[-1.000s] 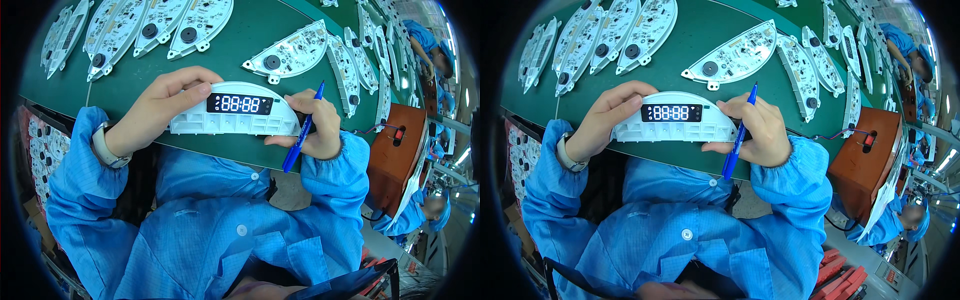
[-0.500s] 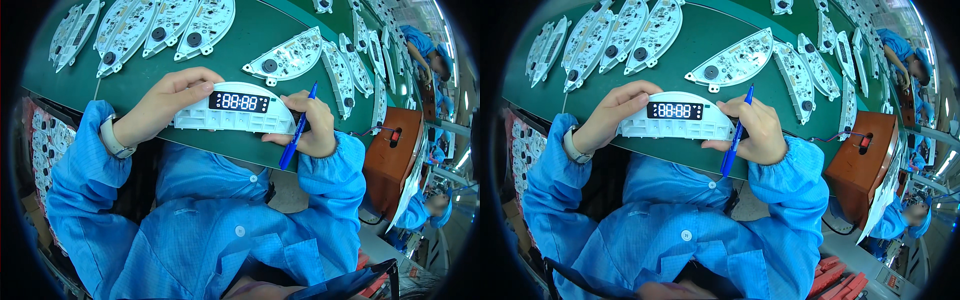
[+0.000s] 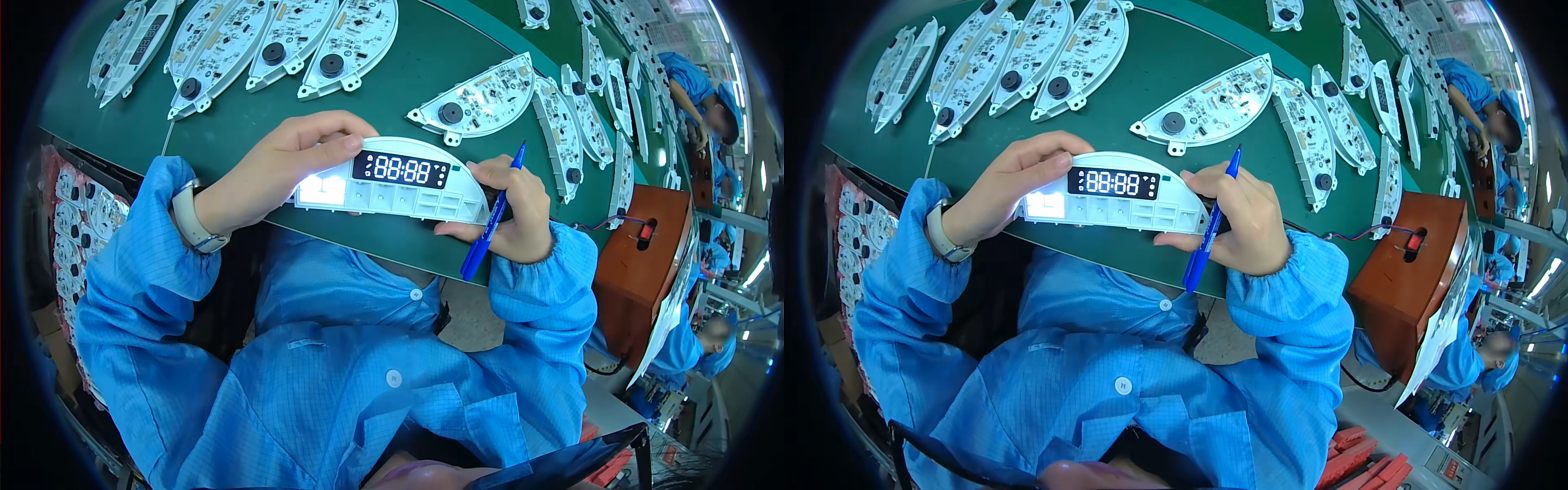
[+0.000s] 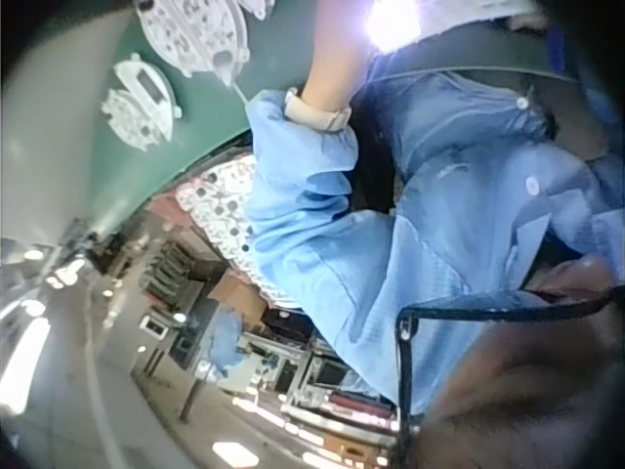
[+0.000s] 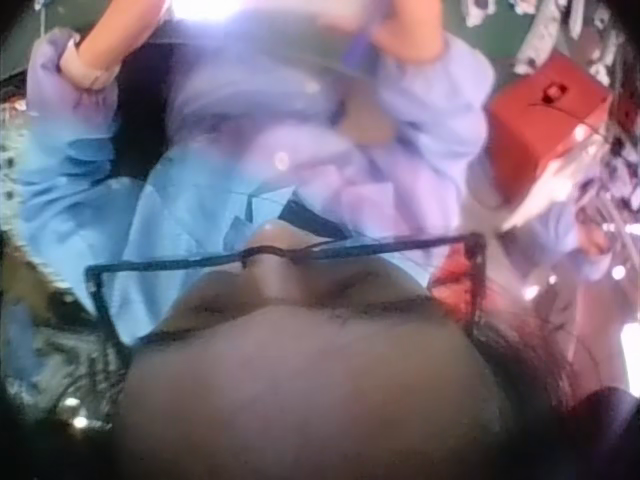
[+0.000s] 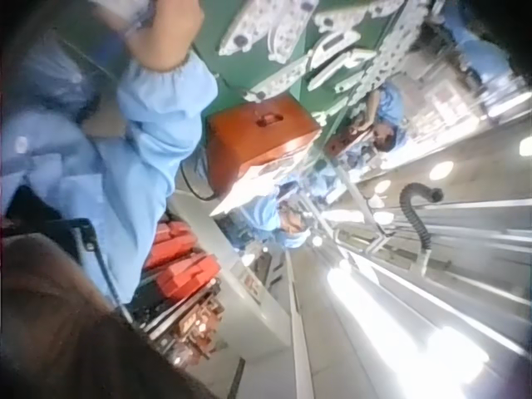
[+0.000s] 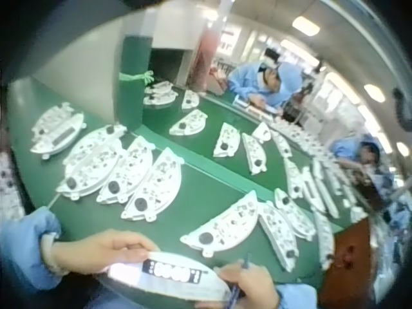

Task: The person tests digital display circuit boards by plugging in a power connector, pressing the front panel to light up the display and indicators, marking the board with a marker, and disconnecting the connector.

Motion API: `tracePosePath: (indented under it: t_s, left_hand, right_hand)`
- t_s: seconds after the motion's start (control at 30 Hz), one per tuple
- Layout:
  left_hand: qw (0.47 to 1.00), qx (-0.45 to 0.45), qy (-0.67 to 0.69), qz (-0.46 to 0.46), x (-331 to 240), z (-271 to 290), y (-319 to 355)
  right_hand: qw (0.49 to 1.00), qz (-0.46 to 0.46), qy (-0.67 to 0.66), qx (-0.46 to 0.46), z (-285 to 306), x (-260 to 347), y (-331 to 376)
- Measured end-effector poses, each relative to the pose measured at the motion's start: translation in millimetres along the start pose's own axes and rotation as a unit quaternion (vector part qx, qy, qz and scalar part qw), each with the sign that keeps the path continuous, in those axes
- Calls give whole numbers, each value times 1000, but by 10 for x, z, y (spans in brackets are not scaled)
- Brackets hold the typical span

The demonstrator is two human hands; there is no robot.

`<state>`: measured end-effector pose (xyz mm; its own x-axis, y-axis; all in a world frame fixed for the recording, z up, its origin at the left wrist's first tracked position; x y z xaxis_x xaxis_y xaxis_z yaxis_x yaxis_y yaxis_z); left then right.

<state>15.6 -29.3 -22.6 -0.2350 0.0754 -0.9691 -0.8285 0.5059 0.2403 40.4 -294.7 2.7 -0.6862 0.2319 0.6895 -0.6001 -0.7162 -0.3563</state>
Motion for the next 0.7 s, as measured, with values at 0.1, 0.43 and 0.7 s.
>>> tracePosePath:
  t_s: [0.1,0.43,0.7]
  left_hand:
    - [1000,-5,-18,-6,-16,0,0]
    - [1000,-26,8,9,3,-18,0]
    - [999,-32,17,16,14,-22,11]
  right_hand:
    - [1000,1,2,0,9,12,-6]
    - [1000,11,-23,-13,3,-17,1]
    - [999,31,-19,-17,13,-6,5]
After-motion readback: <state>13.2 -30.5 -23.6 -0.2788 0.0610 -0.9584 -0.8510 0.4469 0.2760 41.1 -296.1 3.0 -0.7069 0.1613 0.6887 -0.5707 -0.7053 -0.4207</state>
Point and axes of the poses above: each hand's wrist, its own y-axis away from the middle knuckle, its own z-axis out of the back of the hand, x = y × z, the point moved 2 cm from there along -y, towards the middle knuckle, and after that the axes turned 14 degrees about -y, right-handed, at the moved point
